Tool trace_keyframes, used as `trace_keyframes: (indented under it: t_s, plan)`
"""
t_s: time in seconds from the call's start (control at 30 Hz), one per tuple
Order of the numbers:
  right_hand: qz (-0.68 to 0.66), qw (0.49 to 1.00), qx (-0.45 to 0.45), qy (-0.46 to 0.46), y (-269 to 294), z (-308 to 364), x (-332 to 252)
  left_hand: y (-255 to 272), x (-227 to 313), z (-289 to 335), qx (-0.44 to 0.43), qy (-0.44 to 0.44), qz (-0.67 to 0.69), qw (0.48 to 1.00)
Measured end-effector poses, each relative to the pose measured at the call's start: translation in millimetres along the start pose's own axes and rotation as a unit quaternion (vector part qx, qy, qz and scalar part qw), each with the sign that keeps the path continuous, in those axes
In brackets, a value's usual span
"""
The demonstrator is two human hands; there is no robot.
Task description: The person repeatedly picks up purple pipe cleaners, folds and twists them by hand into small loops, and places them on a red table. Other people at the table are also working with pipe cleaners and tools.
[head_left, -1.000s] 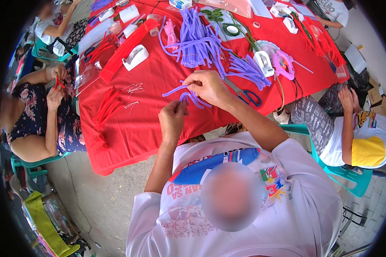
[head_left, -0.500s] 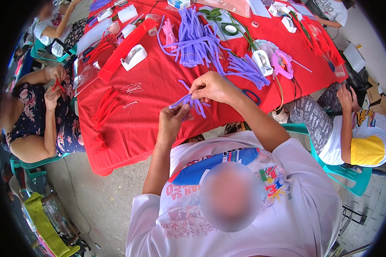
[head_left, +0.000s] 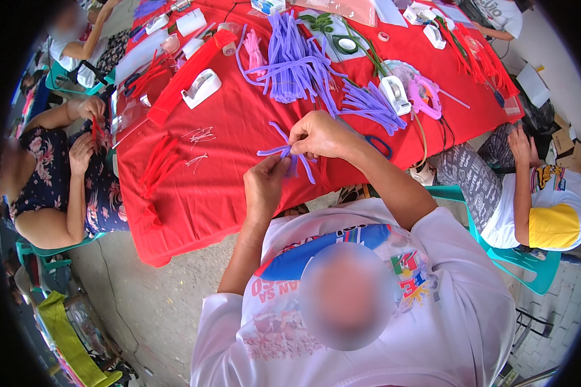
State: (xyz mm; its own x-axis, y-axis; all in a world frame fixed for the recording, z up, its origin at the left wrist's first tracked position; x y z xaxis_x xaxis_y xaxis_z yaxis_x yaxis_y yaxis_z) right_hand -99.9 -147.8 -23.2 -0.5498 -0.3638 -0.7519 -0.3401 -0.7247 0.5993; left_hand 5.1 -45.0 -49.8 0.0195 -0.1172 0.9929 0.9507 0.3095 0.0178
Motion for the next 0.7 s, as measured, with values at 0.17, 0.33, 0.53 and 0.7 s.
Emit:
trace_keyframes:
  t_s: [0.17, 0.33, 0.53, 0.7]
  plan:
    - [0.063, 0.998, -0.003, 0.004, 3.3, -2.1, 1.6, 7.5, 3.7, 2.3, 0.036, -0.045, 0.050, 0.997]
    - [0.231, 0.966, 0.066, 0.096, 6.5, 0.1, -13.9, 7.9, 47.9, -5.5, 0.001, -0.233, -0.199, 0.952]
    - [0.099, 0.993, 0.000, 0.062, 5.9, 3.5, -20.3, 1.7, 26.5, -2.6, -0.047, -0.061, -0.116, 0.990]
    - [-0.086, 0.994, -0.066, 0.018, 1.2, 3.0, -2.1, 1.3, 11.7, -6.3, -0.077, 0.031, 0.045, 0.996]
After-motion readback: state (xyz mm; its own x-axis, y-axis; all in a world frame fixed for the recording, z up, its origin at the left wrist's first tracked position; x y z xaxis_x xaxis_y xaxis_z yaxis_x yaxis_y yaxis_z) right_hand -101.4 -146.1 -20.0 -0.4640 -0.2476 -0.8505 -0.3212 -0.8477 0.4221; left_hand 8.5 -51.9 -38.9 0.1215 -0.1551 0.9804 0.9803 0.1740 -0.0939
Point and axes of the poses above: each hand's wrist, its own z-axis away from the middle knuckle, its own y-axis out of the back of the hand, x = y × z, the point moved 6 cm from there along -z, towards the middle knuckle, and after that the axes turned 14 degrees about z, right-handed, at the moved point
